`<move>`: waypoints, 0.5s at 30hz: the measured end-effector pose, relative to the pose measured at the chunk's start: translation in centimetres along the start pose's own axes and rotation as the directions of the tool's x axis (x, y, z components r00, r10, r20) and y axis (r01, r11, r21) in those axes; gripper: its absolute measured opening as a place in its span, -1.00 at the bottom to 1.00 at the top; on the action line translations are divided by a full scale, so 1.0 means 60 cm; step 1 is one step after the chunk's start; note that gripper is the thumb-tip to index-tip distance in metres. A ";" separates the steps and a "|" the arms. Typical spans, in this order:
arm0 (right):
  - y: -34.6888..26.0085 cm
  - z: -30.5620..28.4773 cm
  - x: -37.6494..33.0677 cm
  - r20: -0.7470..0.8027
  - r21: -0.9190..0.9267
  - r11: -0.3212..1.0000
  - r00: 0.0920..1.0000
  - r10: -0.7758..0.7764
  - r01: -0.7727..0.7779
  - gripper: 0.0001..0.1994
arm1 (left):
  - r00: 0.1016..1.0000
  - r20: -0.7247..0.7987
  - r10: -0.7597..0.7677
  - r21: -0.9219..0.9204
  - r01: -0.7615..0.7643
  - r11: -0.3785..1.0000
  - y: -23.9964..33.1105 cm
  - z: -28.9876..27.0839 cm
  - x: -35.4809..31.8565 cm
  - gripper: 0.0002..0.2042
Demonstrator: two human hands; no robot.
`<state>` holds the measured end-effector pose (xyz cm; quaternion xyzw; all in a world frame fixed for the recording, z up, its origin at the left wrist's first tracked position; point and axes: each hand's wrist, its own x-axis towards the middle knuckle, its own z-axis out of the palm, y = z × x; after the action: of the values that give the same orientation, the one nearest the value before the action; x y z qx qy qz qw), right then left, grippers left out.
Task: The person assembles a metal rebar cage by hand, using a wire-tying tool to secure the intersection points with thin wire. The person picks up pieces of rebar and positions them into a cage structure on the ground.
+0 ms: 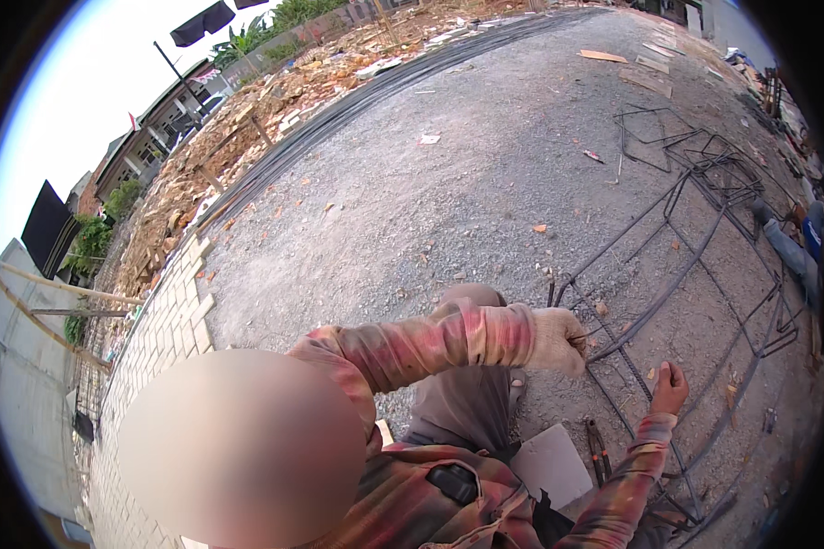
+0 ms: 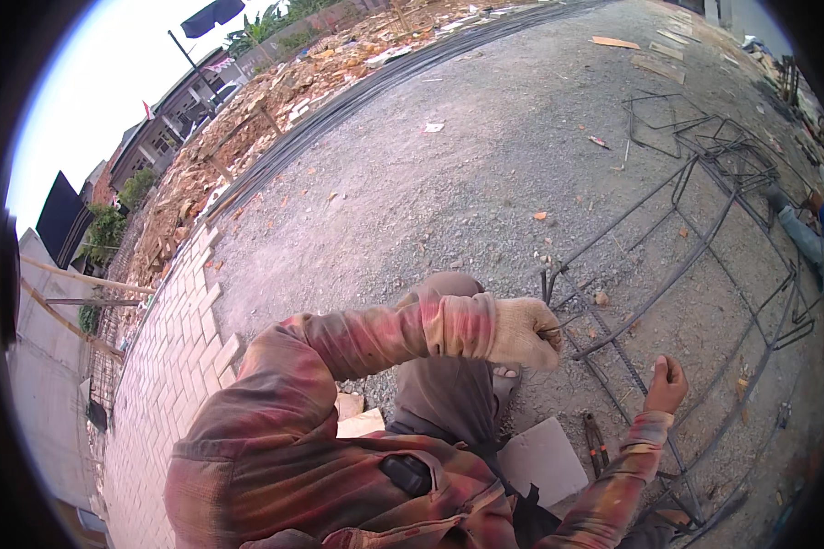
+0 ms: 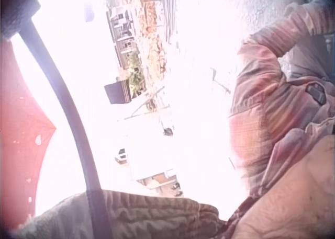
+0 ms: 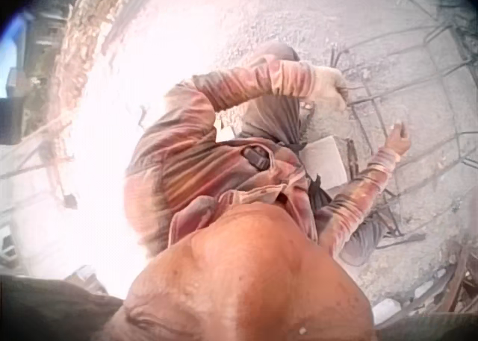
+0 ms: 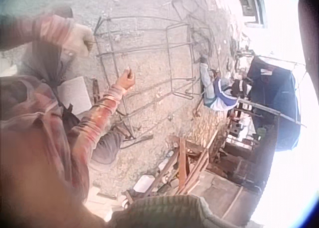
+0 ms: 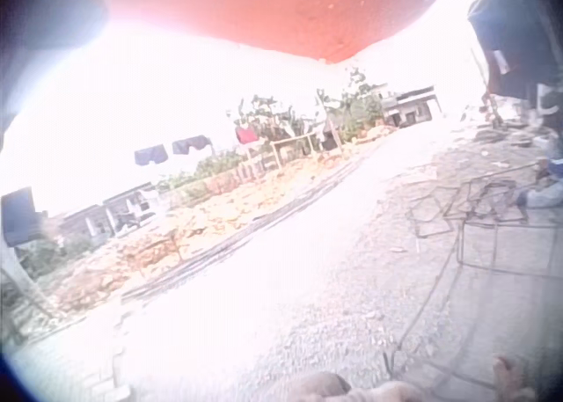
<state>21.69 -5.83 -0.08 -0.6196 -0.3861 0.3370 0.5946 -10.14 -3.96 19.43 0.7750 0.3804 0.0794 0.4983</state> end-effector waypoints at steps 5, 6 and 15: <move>-0.019 0.017 -0.024 0.018 0.055 0.995 0.996 0.085 -0.086 -0.84 | 0.383 -0.882 -0.273 -0.278 0.043 0.960 -0.028 -0.305 -0.223 -0.71; -0.014 0.011 -0.017 0.007 0.061 0.996 0.998 0.064 -0.065 -0.84 | 0.212 -0.932 -0.295 -0.302 -0.001 0.953 -0.064 -0.364 -0.279 -0.70; -0.020 -0.013 -0.021 0.006 -0.006 0.996 0.996 -0.084 0.084 -0.83 | 0.494 -0.851 -0.178 -0.009 0.325 0.946 -0.135 -0.339 -0.277 -0.58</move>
<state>21.69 -7.31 1.12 -0.6036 -0.4148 0.3122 0.6051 -36.09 1.17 26.93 0.6114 0.6867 0.3397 0.1982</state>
